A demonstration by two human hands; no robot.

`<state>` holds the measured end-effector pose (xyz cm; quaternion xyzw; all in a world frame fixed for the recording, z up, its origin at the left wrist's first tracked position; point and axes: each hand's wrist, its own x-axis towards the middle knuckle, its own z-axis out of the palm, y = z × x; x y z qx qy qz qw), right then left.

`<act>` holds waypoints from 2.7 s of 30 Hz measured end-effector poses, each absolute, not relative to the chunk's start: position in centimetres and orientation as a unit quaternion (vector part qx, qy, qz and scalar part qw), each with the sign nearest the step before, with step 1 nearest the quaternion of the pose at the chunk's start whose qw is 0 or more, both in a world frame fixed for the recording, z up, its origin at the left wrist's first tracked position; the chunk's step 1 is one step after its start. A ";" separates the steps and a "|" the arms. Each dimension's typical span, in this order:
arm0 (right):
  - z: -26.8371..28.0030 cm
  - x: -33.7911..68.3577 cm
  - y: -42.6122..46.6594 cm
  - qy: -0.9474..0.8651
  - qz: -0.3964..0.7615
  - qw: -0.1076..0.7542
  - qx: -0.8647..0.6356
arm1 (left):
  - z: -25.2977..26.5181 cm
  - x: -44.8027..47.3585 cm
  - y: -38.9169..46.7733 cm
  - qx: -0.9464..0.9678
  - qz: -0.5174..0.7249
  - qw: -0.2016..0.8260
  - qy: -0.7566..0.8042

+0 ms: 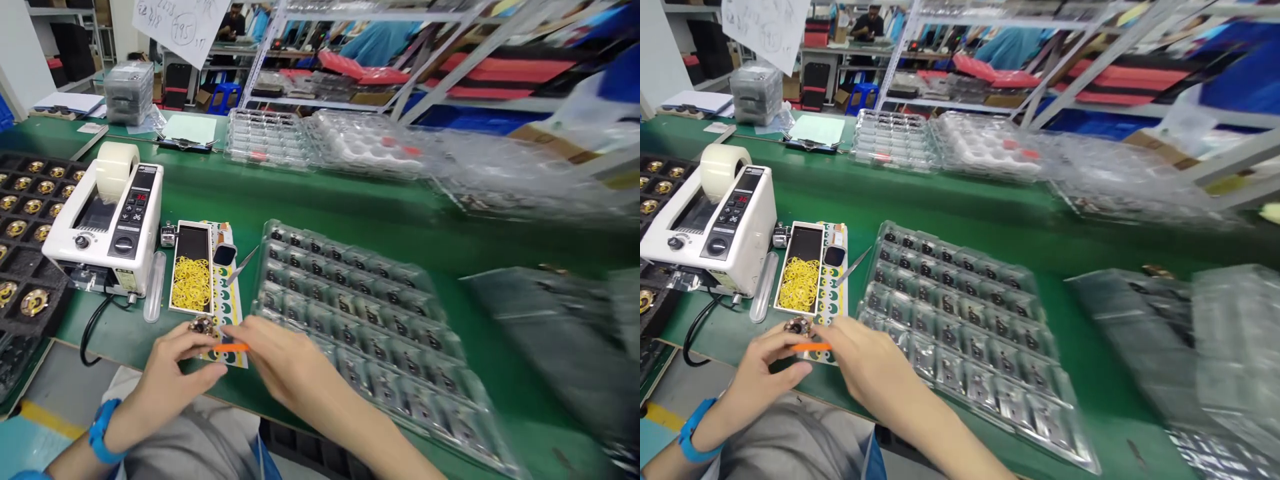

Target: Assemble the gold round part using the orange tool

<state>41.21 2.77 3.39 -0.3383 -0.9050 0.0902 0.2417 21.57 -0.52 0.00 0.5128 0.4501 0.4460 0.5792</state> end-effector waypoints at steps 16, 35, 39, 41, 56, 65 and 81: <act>0.9 37.0 -0.1 -0.587 0.441 0.498 -0.461 | -0.3 21.1 -1.3 0.410 0.494 0.647 0.412; 2.1 37.1 0.8 -0.557 0.489 0.452 -0.497 | 0.3 21.3 -2.2 0.442 0.483 0.656 0.376; 2.2 37.0 0.8 -0.580 0.472 0.459 -0.480 | 0.3 21.2 -2.4 0.461 0.463 0.642 0.400; 2.0 37.0 0.8 -0.594 0.450 0.464 -0.479 | 0.3 21.1 -2.5 0.462 0.456 0.640 0.411; 1.5 36.5 0.6 -0.676 0.317 0.459 -0.480 | 0.7 22.2 -2.1 0.437 0.501 0.610 0.430; 1.1 36.4 0.6 -0.718 0.263 0.433 -0.477 | 0.6 22.7 -1.6 0.414 0.505 0.585 0.481; 1.1 36.6 0.1 -0.777 0.147 0.437 -0.429 | 0.6 20.9 -0.8 0.555 0.454 0.430 0.549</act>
